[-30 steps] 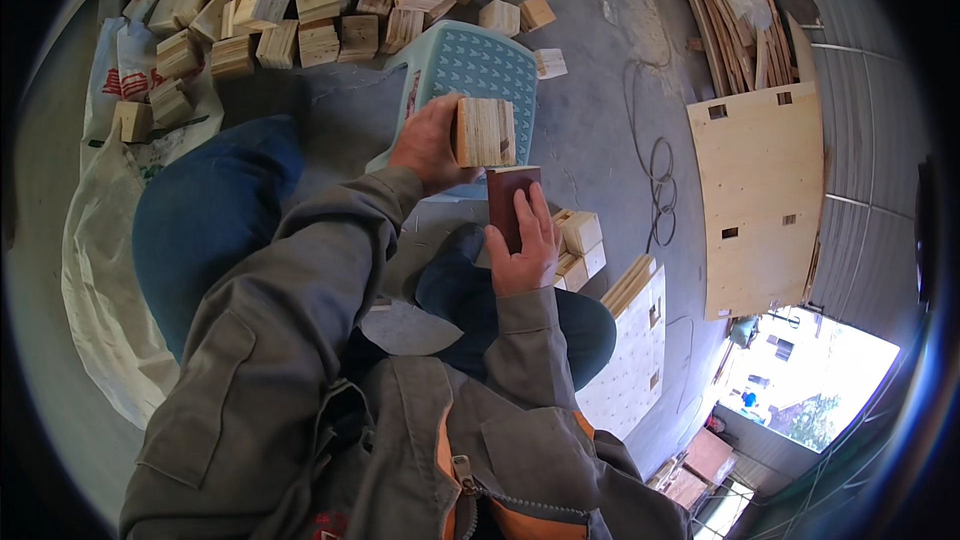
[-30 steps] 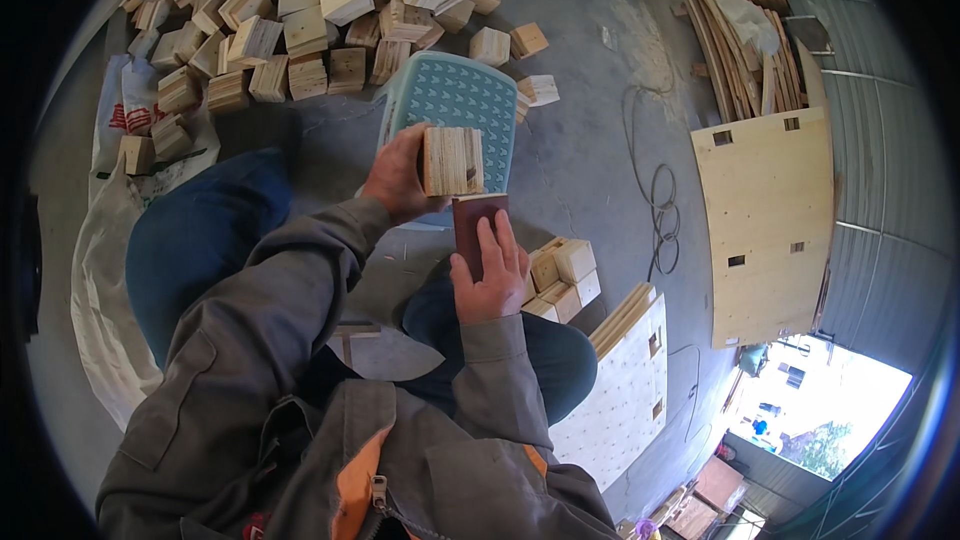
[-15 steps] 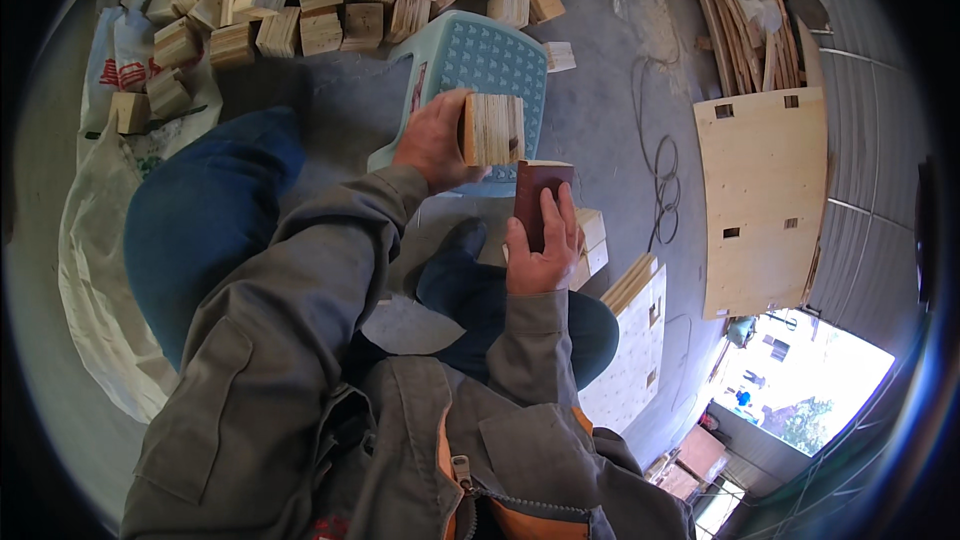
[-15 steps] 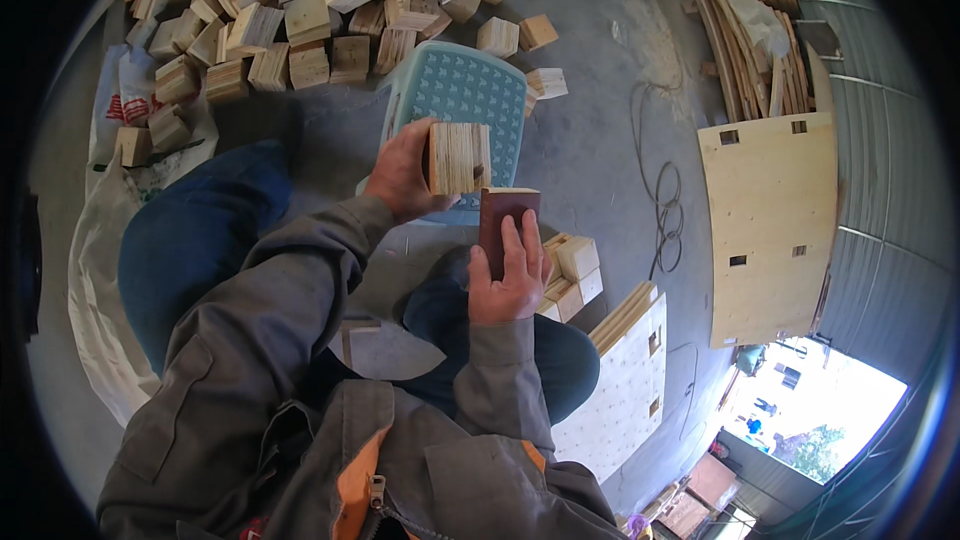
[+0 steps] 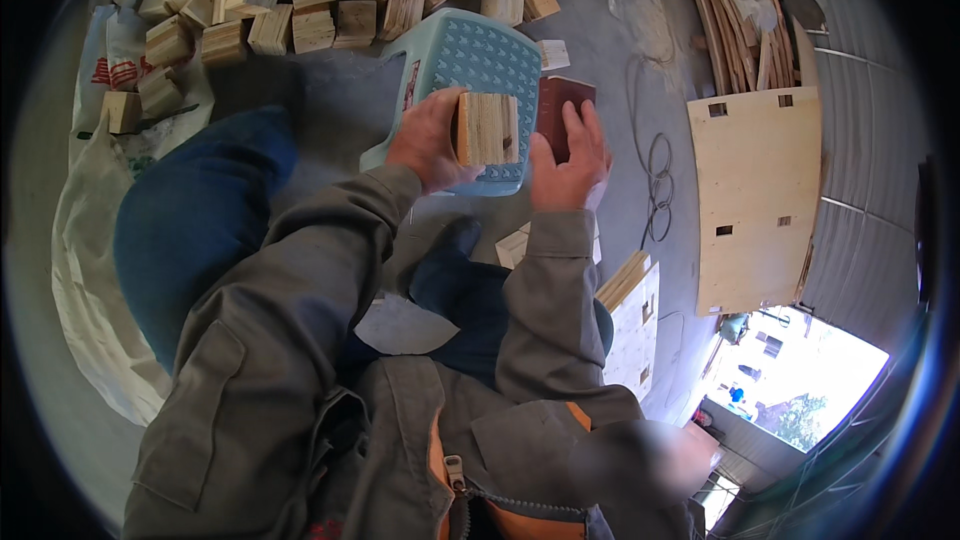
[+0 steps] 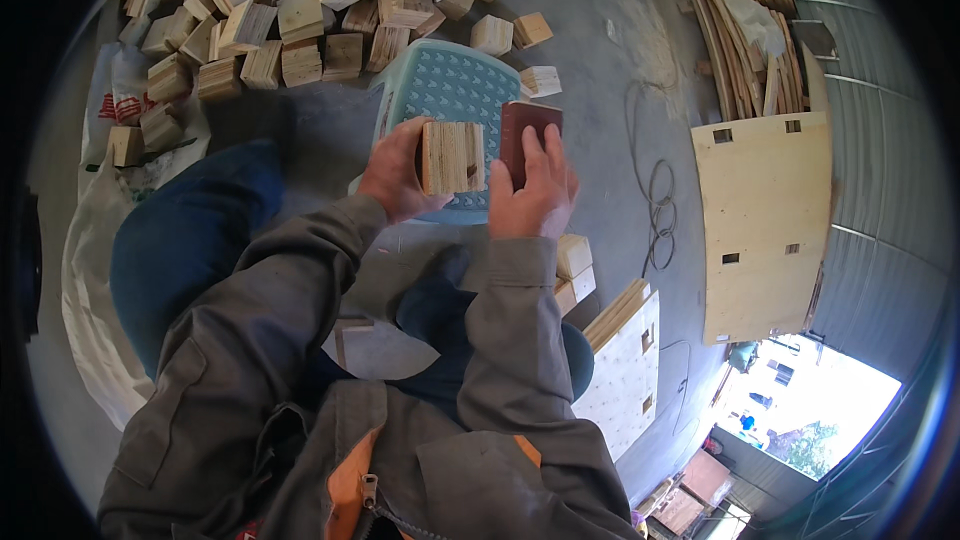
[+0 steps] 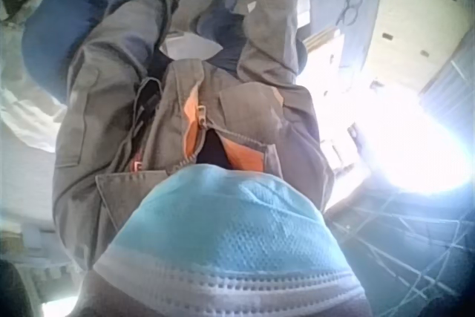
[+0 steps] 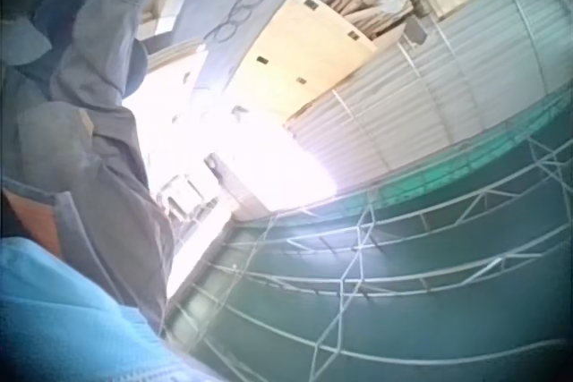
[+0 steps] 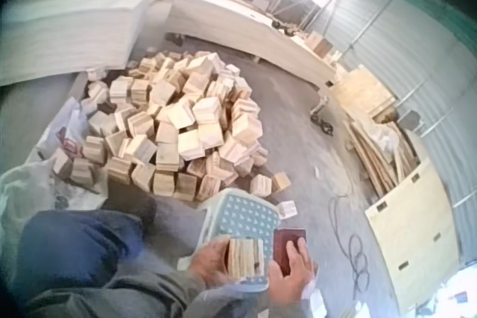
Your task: The person sits on the floor and sands small wooden blocks one at a time using a sanding block. They pick up each block, rub its surfaces, and place it into a nearby stack of finished pieces.
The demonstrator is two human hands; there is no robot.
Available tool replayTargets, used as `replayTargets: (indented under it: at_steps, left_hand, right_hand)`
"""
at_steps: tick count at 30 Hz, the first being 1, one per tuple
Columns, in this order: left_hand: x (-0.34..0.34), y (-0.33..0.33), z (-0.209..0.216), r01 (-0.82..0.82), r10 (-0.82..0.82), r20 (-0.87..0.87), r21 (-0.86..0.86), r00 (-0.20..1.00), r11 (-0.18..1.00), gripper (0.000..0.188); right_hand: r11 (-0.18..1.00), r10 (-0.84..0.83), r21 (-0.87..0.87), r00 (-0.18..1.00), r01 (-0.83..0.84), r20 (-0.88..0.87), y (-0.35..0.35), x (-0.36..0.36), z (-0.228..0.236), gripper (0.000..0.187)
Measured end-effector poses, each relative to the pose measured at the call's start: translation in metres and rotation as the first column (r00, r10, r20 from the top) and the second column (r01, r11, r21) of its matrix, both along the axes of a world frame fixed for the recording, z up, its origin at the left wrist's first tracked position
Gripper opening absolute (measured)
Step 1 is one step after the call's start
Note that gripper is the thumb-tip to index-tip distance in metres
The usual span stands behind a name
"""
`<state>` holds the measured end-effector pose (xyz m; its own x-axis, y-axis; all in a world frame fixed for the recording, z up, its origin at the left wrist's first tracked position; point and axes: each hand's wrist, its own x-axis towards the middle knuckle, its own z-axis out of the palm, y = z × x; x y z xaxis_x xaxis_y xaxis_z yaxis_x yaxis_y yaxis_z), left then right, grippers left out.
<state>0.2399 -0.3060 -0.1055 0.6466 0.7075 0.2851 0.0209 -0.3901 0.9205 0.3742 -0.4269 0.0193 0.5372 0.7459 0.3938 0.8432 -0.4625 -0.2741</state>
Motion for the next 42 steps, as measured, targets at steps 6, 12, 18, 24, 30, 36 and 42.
replayTargets:
  at_steps: [6,12,18,24,30,36,42]
  left_hand:
    - [-0.001,0.002,0.002,-0.019,0.019,0.002,0.037,1.0,0.999,0.102]
    - [-0.002,0.002,0.002,-0.018,0.019,-0.051,0.006,0.999,1.0,0.103]
    - [0.001,0.002,-0.002,-0.042,0.043,-0.007,0.025,0.999,0.999,0.103]
    - [0.0,0.002,0.001,-0.025,0.026,-0.011,0.04,1.0,0.999,0.103]
    - [0.001,0.0,0.001,-0.041,0.043,-0.02,0.058,0.999,0.997,0.104]
    - [0.001,0.003,-0.004,-0.048,0.048,-0.004,0.053,0.999,0.997,0.105]
    - [0.001,0.0,0.002,-0.055,0.056,-0.016,0.082,0.998,0.995,0.103]
  right_hand:
    - [0.997,-0.055,-0.069,0.983,0.043,-0.176,-0.063,-0.044,-0.016,0.062]
    - [0.992,-0.124,-0.041,0.963,0.118,-0.239,-0.057,-0.047,-0.016,0.061]
    - [0.999,-0.048,-0.028,0.984,0.044,-0.173,-0.011,-0.033,-0.016,0.061]
    - [0.994,-0.111,-0.008,0.984,0.111,-0.139,-0.025,-0.034,-0.006,0.06]
    - [0.99,-0.137,-0.057,0.983,0.131,-0.121,-0.042,-0.048,-0.016,0.061]
    - [0.998,-0.057,-0.049,0.99,0.051,-0.128,-0.013,-0.031,-0.016,0.06]
    - [0.995,-0.095,0.022,0.982,0.1,-0.166,-0.021,-0.016,-0.005,0.061]
